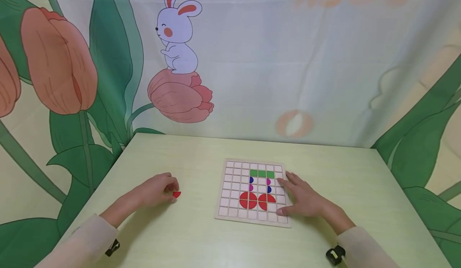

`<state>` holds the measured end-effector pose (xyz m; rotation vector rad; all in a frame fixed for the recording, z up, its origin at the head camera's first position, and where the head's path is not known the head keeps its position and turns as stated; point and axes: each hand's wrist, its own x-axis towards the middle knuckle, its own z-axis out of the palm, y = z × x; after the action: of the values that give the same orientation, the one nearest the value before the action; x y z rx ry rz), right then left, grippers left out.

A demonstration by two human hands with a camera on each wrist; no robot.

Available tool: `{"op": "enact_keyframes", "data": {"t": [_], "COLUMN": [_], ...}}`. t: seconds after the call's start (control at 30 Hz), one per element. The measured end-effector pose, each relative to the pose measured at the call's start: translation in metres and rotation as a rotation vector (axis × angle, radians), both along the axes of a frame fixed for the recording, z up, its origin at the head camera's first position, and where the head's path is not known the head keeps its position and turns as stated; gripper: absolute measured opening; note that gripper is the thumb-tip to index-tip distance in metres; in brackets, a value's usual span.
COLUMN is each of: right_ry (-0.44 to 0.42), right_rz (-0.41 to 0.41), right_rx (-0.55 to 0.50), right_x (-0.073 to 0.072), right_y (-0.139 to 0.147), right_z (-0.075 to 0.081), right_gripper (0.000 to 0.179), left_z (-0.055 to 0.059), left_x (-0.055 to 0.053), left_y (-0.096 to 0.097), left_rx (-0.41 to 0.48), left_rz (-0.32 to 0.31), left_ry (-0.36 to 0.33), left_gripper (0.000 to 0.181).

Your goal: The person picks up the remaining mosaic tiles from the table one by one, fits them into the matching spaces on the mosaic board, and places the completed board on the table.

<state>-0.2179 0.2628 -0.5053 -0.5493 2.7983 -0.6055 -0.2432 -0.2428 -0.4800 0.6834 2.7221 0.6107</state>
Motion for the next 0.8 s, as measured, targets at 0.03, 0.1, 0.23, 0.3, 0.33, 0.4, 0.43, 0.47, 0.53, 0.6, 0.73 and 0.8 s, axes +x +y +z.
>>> {"op": "enact_keyframes", "data": {"t": [0.03, 0.1, 0.23, 0.3, 0.33, 0.4, 0.43, 0.47, 0.53, 0.6, 0.73, 0.8], "right_ry": [-0.001, 0.003, -0.002, -0.006, -0.010, -0.003, -0.002, -0.002, -0.002, -0.005, -0.009, -0.009], "right_rz": [0.000, 0.006, 0.003, -0.001, -0.004, 0.003, 0.004, 0.003, 0.005, 0.003, 0.000, -0.001], "right_rx": [-0.001, -0.004, -0.006, -0.004, -0.003, -0.003, -0.003, -0.004, -0.004, -0.006, -0.010, -0.014], "right_x": [0.0001, 0.0004, 0.0009, 0.0011, 0.0010, 0.0009, 0.0008, 0.0008, 0.0005, 0.0002, -0.0004, -0.0007], "right_y": [-0.0003, -0.0009, -0.0013, -0.0016, -0.0015, -0.0017, -0.0017, -0.0018, -0.0014, -0.0005, 0.0009, 0.0011], "right_z": [0.0000, 0.0009, 0.0019, 0.0020, 0.0016, 0.0014, 0.0010, 0.0010, 0.0002, -0.0004, -0.0016, -0.0023], "right_gripper": [0.111, 0.110, 0.110, 0.111, 0.111, 0.111, 0.111, 0.111, 0.111, 0.111, 0.111, 0.111], "left_z": [-0.0004, -0.0011, -0.0033, -0.0044, -0.0047, -0.0052, -0.0052, -0.0056, -0.0055, -0.0052, -0.0030, -0.0012], "left_x": [0.0001, 0.0001, -0.0001, 0.0001, 0.0002, 0.0004, 0.0005, 0.0006, 0.0008, 0.0008, 0.0003, 0.0000], "left_y": [0.0004, -0.0001, -0.0009, -0.0011, -0.0011, -0.0012, -0.0013, -0.0013, -0.0016, -0.0015, 0.0015, 0.0067], "left_rx": [-0.001, 0.003, 0.027, 0.047, 0.056, 0.070, 0.074, 0.076, 0.075, 0.076, 0.099, 0.115], "left_rz": [0.006, 0.001, -0.028, -0.044, -0.051, -0.062, -0.067, -0.063, -0.067, -0.071, -0.085, -0.078], "left_ry": [-0.002, 0.007, 0.032, 0.041, 0.045, 0.052, 0.054, 0.051, 0.056, 0.057, 0.041, 0.019], "left_gripper": [0.024, 0.022, 0.018, 0.016, 0.015, 0.014, 0.014, 0.014, 0.015, 0.016, 0.017, 0.016]}}
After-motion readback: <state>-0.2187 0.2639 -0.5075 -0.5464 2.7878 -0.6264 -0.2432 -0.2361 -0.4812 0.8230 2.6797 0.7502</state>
